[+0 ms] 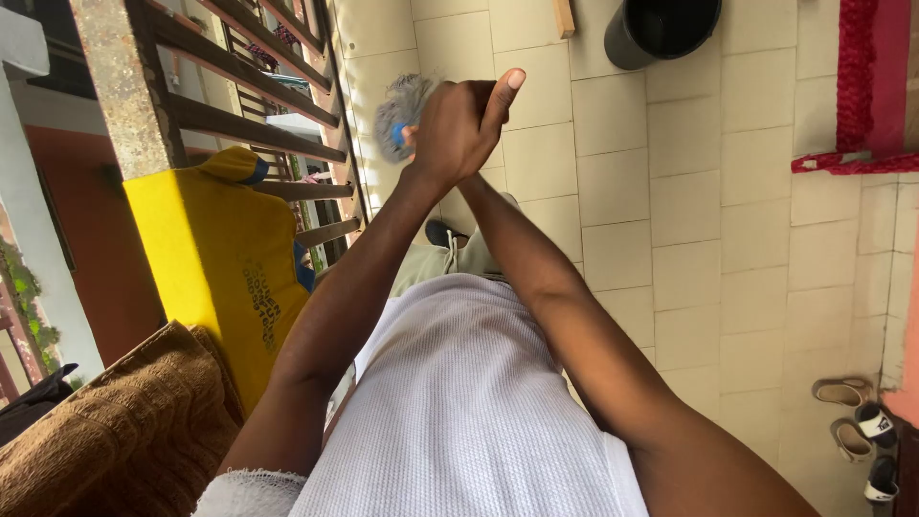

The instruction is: Mopping the tiled floor of a balcony area with a mop and bucket.

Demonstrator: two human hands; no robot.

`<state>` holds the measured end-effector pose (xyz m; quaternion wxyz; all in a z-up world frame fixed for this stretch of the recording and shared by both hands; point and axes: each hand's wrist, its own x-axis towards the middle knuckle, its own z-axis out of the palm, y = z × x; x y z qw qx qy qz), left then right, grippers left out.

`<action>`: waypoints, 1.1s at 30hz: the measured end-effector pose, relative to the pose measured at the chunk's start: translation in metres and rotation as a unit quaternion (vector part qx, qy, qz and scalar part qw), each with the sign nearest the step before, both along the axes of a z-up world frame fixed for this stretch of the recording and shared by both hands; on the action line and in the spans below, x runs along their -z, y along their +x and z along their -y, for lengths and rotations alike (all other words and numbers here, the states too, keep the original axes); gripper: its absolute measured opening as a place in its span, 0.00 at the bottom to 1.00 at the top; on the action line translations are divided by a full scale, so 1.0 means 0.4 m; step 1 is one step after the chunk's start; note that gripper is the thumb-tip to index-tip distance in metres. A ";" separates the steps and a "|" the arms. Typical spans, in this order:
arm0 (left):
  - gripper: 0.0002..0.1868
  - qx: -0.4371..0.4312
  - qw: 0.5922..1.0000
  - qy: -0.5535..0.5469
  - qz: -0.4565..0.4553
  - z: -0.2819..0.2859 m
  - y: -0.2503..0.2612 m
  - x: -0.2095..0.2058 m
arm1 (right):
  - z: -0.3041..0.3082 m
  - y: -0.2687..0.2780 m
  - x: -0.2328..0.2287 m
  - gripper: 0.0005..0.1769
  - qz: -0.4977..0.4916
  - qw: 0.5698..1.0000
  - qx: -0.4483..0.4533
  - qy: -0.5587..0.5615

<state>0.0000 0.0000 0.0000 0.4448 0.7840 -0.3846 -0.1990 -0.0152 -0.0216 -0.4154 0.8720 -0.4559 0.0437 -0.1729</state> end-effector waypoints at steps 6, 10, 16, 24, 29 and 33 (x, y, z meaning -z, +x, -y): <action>0.45 -0.031 0.997 0.056 0.033 0.039 0.047 0.059 | 0.007 0.046 0.083 0.25 -0.037 0.979 -0.099 -0.175; 0.44 -0.077 0.996 0.003 0.039 0.053 0.082 0.049 | 0.029 0.042 0.010 0.27 -0.048 0.931 -0.169 -0.320; 0.44 -0.148 0.987 -0.044 -0.032 0.064 0.117 -0.011 | 0.186 0.114 -0.296 0.35 -0.153 0.838 -0.266 -0.451; 0.47 -0.089 0.977 -0.168 -0.091 0.107 0.048 -0.032 | 0.400 0.134 -0.434 0.20 -0.224 0.688 -0.321 -0.611; 0.45 -0.093 0.973 -0.169 -0.125 0.142 0.012 0.031 | 0.501 0.103 -0.394 0.14 -0.246 0.699 -0.292 -0.605; 0.42 -0.116 0.972 -0.156 -0.136 0.163 0.000 0.082 | 0.530 0.045 -0.356 0.12 -0.253 0.739 -0.225 -0.583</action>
